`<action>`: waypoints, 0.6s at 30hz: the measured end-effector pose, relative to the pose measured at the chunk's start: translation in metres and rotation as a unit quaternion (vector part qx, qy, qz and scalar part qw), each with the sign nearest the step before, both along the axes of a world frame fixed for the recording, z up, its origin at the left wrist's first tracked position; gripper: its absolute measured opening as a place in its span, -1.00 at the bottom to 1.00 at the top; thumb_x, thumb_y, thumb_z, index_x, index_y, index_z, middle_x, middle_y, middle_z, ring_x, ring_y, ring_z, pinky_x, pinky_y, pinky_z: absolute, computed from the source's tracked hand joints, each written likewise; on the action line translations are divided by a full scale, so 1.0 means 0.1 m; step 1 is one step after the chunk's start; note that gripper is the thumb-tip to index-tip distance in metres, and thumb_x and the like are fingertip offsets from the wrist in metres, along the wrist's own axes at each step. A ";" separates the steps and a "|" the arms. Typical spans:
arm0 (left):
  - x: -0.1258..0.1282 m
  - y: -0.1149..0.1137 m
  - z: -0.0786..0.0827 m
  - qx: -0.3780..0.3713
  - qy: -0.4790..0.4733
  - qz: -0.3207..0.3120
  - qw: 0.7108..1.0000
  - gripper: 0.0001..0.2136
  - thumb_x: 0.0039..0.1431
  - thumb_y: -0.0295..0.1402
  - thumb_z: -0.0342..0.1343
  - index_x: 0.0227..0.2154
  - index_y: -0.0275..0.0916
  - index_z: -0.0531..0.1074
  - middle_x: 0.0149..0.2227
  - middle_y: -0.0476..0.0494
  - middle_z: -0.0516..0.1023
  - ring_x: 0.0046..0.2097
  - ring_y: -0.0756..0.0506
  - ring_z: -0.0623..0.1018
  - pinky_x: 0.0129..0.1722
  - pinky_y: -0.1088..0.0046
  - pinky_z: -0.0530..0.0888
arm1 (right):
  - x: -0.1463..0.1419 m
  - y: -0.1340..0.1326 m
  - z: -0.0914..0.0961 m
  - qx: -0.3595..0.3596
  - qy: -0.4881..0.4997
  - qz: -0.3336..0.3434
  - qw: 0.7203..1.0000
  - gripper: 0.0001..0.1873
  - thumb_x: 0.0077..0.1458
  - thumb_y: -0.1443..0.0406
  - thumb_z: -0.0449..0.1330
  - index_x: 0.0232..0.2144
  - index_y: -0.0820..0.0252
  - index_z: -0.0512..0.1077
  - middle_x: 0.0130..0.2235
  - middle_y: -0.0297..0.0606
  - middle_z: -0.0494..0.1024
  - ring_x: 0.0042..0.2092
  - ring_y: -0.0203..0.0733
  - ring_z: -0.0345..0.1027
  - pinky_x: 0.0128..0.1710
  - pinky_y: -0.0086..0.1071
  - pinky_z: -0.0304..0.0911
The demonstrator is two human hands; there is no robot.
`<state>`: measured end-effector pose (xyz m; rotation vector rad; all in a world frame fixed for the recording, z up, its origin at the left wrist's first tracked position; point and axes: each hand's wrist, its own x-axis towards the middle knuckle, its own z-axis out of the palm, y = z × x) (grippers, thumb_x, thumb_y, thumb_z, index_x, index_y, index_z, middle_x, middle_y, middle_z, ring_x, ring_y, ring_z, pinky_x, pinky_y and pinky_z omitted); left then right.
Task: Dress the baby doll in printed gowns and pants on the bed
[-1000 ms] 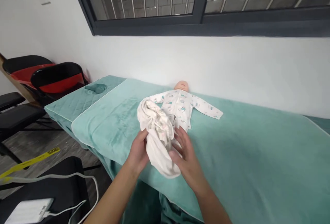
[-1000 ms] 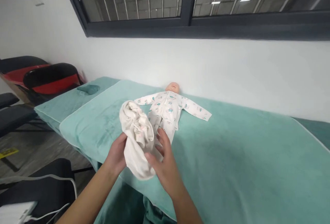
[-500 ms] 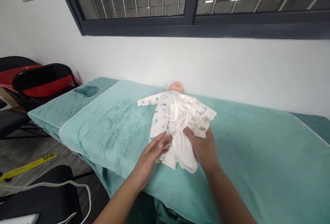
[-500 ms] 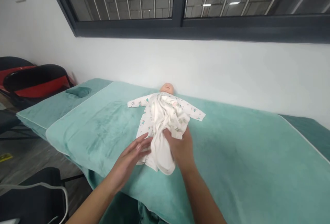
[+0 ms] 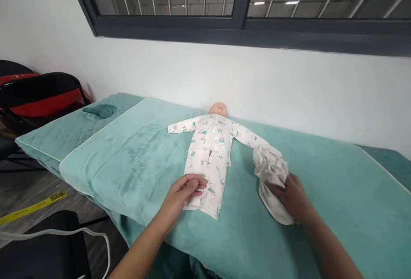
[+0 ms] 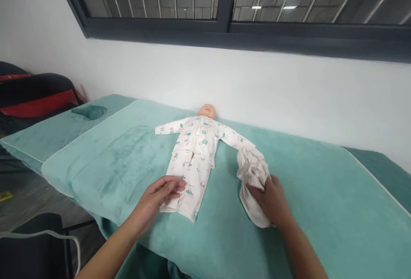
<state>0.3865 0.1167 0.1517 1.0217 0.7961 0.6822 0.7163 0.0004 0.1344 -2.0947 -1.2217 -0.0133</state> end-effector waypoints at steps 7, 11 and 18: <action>0.08 0.42 0.08 0.047 -0.004 0.032 0.998 -0.73 0.12 -0.16 0.20 -0.26 -0.26 0.55 -0.14 -0.26 0.62 -0.15 -0.18 0.60 -0.21 0.30 0.53 | -0.12 -0.17 0.15 -0.016 -0.083 -0.088 0.992 -0.11 0.01 -0.21 0.13 0.22 0.21 0.23 0.28 0.16 0.21 0.28 0.37 0.07 0.14 0.19 0.16; 0.56 0.90 0.08 0.171 0.022 0.104 0.979 -0.79 0.14 -0.24 0.13 -0.26 -0.24 0.55 -0.19 -0.19 0.62 -0.11 -0.17 0.58 -0.12 0.27 0.53 | -0.65 0.21 0.34 0.052 -0.126 0.014 0.991 -0.32 0.15 -0.06 0.11 0.24 0.05 0.20 0.31 -0.05 0.18 0.34 0.22 -0.01 0.26 0.12 0.05; 1.52 1.93 0.10 0.449 0.209 0.069 0.866 -0.59 0.20 -0.47 -0.08 0.07 -0.26 0.46 0.14 -0.23 0.49 0.19 -0.17 0.42 0.23 0.18 0.32 | -0.80 1.93 0.27 0.109 0.087 0.112 0.984 -0.55 0.17 0.11 0.08 0.06 0.14 0.33 0.04 -0.08 0.43 0.07 -0.03 0.32 0.00 -0.12 0.30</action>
